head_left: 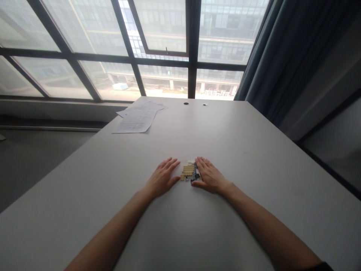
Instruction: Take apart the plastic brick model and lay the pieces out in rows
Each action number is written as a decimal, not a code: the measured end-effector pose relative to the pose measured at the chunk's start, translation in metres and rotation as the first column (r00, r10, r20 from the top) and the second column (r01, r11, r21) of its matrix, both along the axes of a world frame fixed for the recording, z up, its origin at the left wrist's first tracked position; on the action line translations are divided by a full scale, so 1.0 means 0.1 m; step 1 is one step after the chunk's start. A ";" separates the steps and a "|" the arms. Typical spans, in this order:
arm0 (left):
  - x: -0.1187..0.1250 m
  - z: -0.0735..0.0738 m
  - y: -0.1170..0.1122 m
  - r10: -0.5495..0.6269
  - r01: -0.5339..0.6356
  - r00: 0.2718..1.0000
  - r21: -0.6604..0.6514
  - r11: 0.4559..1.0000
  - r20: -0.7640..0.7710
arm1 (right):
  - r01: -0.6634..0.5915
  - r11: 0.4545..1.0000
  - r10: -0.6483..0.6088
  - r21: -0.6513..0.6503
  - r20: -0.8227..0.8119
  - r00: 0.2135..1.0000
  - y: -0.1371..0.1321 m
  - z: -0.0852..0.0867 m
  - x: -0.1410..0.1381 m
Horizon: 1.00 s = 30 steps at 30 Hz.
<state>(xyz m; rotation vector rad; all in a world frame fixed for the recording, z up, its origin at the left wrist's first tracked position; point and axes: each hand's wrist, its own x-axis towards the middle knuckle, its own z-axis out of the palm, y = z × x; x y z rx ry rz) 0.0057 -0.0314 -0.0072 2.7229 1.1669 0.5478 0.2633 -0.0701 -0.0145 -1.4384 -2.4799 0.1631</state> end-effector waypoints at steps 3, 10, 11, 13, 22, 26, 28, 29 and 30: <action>0.02 -0.02 -0.02 0.034 -0.034 0.999 0.021 0.999 -0.014 | -0.005 1.000 0.005 -0.002 0.007 1.000 0.05 0.02 -0.06; 0.12 0.02 -0.05 0.062 -0.064 0.998 0.071 0.995 0.028 | 0.009 0.999 -0.006 0.038 -0.069 0.998 0.08 0.04 -0.07; 0.12 0.03 -0.07 0.058 -0.061 0.997 0.078 0.995 0.049 | 0.022 0.998 -0.017 0.058 -0.096 0.995 0.06 0.04 -0.06; 0.13 0.06 -0.12 0.053 -0.060 0.995 0.086 0.994 0.090 | 0.057 0.994 -0.041 0.098 -0.154 0.987 -0.01 0.06 -0.04; 0.27 0.12 -0.24 0.058 -0.067 0.994 0.096 0.993 0.090 | 0.126 0.976 -0.074 0.176 -0.274 0.959 -0.47 0.15 0.02; 0.27 0.10 -0.22 0.055 -0.063 0.994 0.096 0.993 0.092 | 0.178 0.968 -0.121 0.179 -0.291 0.949 -0.55 0.13 0.00; 0.26 0.09 -0.19 0.075 -0.085 0.992 0.092 0.992 0.100 | 0.206 0.961 -0.145 0.187 -0.296 0.944 -0.56 0.11 -0.01; 0.26 0.08 -0.16 0.091 -0.101 0.990 0.089 0.991 0.105 | 0.215 0.958 -0.153 0.190 -0.294 0.943 -0.56 0.10 -0.01; 0.27 0.07 -0.13 0.108 -0.118 0.988 0.087 0.989 0.110 | 0.218 0.957 -0.157 0.191 -0.289 0.944 -0.56 0.09 -0.02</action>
